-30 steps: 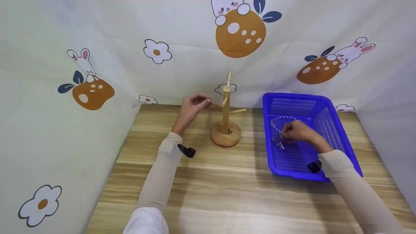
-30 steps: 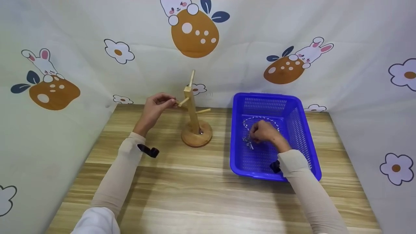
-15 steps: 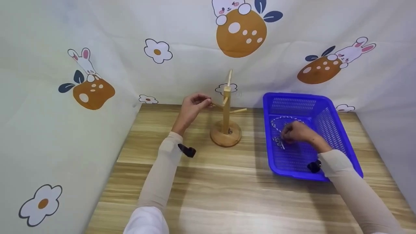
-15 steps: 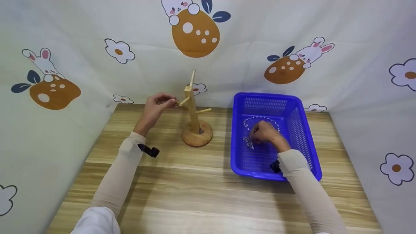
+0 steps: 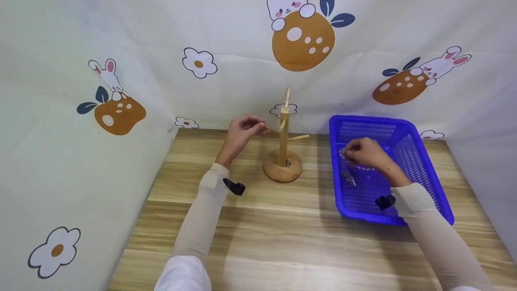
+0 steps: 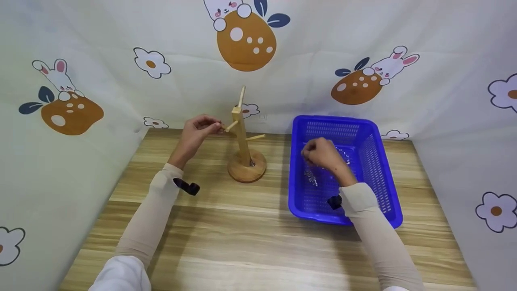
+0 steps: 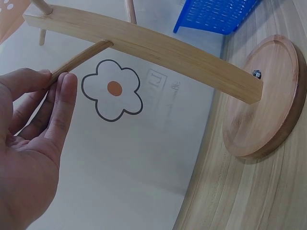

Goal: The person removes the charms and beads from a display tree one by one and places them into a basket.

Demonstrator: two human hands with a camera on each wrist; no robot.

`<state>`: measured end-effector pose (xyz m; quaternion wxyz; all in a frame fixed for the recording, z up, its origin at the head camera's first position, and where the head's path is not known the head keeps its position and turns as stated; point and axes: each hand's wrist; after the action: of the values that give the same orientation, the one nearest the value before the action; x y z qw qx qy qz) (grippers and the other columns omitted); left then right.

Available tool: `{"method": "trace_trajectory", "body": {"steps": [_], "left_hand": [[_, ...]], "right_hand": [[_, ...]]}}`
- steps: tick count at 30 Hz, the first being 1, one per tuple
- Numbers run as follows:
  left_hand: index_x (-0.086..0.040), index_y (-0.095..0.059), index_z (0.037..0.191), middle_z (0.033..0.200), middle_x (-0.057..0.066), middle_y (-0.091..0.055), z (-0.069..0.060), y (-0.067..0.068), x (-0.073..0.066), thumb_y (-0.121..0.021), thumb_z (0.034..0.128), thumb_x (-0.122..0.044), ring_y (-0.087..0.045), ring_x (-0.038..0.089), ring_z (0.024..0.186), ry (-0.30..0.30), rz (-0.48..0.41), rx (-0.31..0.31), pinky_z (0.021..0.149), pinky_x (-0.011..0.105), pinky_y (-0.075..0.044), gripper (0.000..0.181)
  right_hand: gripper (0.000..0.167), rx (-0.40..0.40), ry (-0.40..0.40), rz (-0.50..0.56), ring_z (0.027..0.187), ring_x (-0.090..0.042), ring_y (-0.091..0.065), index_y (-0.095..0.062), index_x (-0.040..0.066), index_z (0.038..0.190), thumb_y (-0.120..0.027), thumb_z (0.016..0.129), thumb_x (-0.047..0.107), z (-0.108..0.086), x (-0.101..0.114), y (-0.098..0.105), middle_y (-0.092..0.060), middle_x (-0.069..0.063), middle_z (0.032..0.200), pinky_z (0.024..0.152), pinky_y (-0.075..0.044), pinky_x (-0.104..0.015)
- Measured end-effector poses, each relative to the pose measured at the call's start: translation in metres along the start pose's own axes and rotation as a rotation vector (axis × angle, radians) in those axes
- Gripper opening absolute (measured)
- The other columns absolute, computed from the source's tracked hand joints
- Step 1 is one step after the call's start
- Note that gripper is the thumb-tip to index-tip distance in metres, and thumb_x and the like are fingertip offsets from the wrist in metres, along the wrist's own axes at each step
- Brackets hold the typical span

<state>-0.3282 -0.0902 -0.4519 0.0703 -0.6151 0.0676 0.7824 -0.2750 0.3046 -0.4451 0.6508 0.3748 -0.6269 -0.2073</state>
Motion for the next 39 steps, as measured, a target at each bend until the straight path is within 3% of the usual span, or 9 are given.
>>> {"method": "trace_trajectory", "body": {"steps": [4, 9, 14, 17, 20, 27, 31, 35, 39], "left_hand": [[0.006, -0.072, 0.115, 0.108, 0.012, -0.075, -0.001, 0.0, 0.001, -0.073, 0.1015, -0.005, -0.075, 0.017, 0.094, -0.026, -0.014, 0.011, 0.097, 0.041, -0.067, 0.017], [0.012, -0.07, 0.115, 0.113, 0.029, -0.072, -0.002, -0.001, 0.002, -0.071, 0.1014, -0.001, -0.075, 0.019, 0.092, -0.048, -0.075, 0.03, 0.093, 0.041, -0.068, 0.019], [0.009, -0.072, 0.113, 0.111, 0.026, -0.073, -0.001, -0.001, 0.002, -0.071, 0.1005, 0.0, -0.075, 0.016, 0.09, -0.045, -0.084, 0.012, 0.088, 0.033, -0.069, 0.015], [0.009, -0.071, 0.113, 0.111, 0.025, -0.073, -0.001, -0.002, 0.002, -0.071, 0.1002, 0.001, -0.075, 0.016, 0.09, -0.044, -0.093, 0.006, 0.088, 0.033, -0.069, 0.015], [0.011, -0.07, 0.115, 0.112, 0.026, -0.072, -0.002, -0.002, 0.003, -0.071, 0.1003, 0.001, -0.075, 0.016, 0.09, -0.042, -0.109, 0.008, 0.089, 0.035, -0.069, 0.017], [0.013, -0.067, 0.115, 0.107, 0.017, -0.074, -0.003, -0.003, 0.006, -0.072, 0.0992, 0.003, -0.075, 0.017, 0.091, -0.049, -0.141, -0.007, 0.101, 0.061, -0.061, 0.02], [0.009, -0.068, 0.111, 0.106, 0.017, -0.074, -0.002, -0.003, 0.007, -0.073, 0.0987, 0.003, -0.075, 0.017, 0.09, -0.056, -0.144, -0.016, 0.096, 0.051, -0.066, 0.015], [0.015, -0.066, 0.113, 0.106, 0.019, -0.073, -0.003, -0.003, 0.008, -0.072, 0.0991, 0.003, -0.075, 0.017, 0.09, -0.073, -0.158, 0.002, 0.089, 0.036, -0.069, 0.019], [0.016, -0.066, 0.113, 0.101, 0.01, -0.075, -0.002, -0.004, 0.007, -0.072, 0.0991, 0.004, -0.076, 0.017, 0.09, -0.071, -0.171, 0.004, 0.087, 0.033, -0.069, 0.02]], "right_hand": [[0.02, -0.073, 0.02, 0.069, 0.069, -0.01, -0.067, -0.077, -0.005, 0.107, -0.064, 0.103, 0.01, 0.004, 0.024, 0.005, -0.075, -0.009, 0.083, 0.056, -0.053, -0.019], [0.021, -0.127, 0.054, 0.193, 0.073, -0.013, -0.071, -0.075, -0.003, 0.109, -0.065, 0.106, 0.015, 0.012, 0.055, -0.001, -0.076, -0.017, 0.09, 0.061, -0.061, -0.021], [0.024, -0.139, 0.086, 0.26, 0.074, -0.015, -0.07, -0.073, -0.002, 0.118, -0.064, 0.108, 0.018, 0.021, 0.082, -0.015, -0.075, -0.016, 0.094, 0.07, -0.068, -0.032], [0.028, -0.124, 0.103, 0.291, 0.074, -0.015, -0.071, -0.069, -0.004, 0.125, -0.063, 0.108, 0.017, 0.025, 0.092, -0.026, -0.075, -0.016, 0.097, 0.071, -0.068, -0.03], [0.027, -0.111, 0.115, 0.305, 0.074, -0.016, -0.071, -0.068, -0.003, 0.127, -0.063, 0.107, 0.016, 0.027, 0.097, -0.033, -0.075, -0.014, 0.096, 0.069, -0.067, -0.026], [0.02, -0.109, 0.126, 0.294, 0.07, -0.012, -0.069, -0.07, -0.006, 0.119, -0.063, 0.105, 0.006, 0.029, 0.098, -0.042, -0.074, -0.019, 0.094, 0.064, -0.065, -0.021], [0.017, -0.122, 0.13, 0.293, 0.07, -0.011, -0.069, -0.071, -0.008, 0.114, -0.065, 0.104, 0.003, 0.031, 0.097, -0.044, -0.074, -0.026, 0.096, 0.063, -0.065, -0.021], [0.013, -0.133, 0.138, 0.29, 0.07, -0.01, -0.069, -0.072, -0.007, 0.11, -0.066, 0.103, 0.002, 0.031, 0.097, -0.045, -0.075, -0.027, 0.097, 0.064, -0.066, -0.022], [0.011, -0.129, 0.145, 0.302, 0.07, -0.01, -0.069, -0.071, -0.008, 0.109, -0.066, 0.103, 0.001, 0.03, 0.096, -0.046, -0.075, -0.029, 0.097, 0.066, -0.067, -0.025]]}}
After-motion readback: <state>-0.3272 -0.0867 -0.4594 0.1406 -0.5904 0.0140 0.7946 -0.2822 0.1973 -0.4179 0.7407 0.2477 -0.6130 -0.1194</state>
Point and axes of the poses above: each hand's wrist, its own z-axis towards the middle knuckle, its own y-axis out of the back of the hand, x = y × z
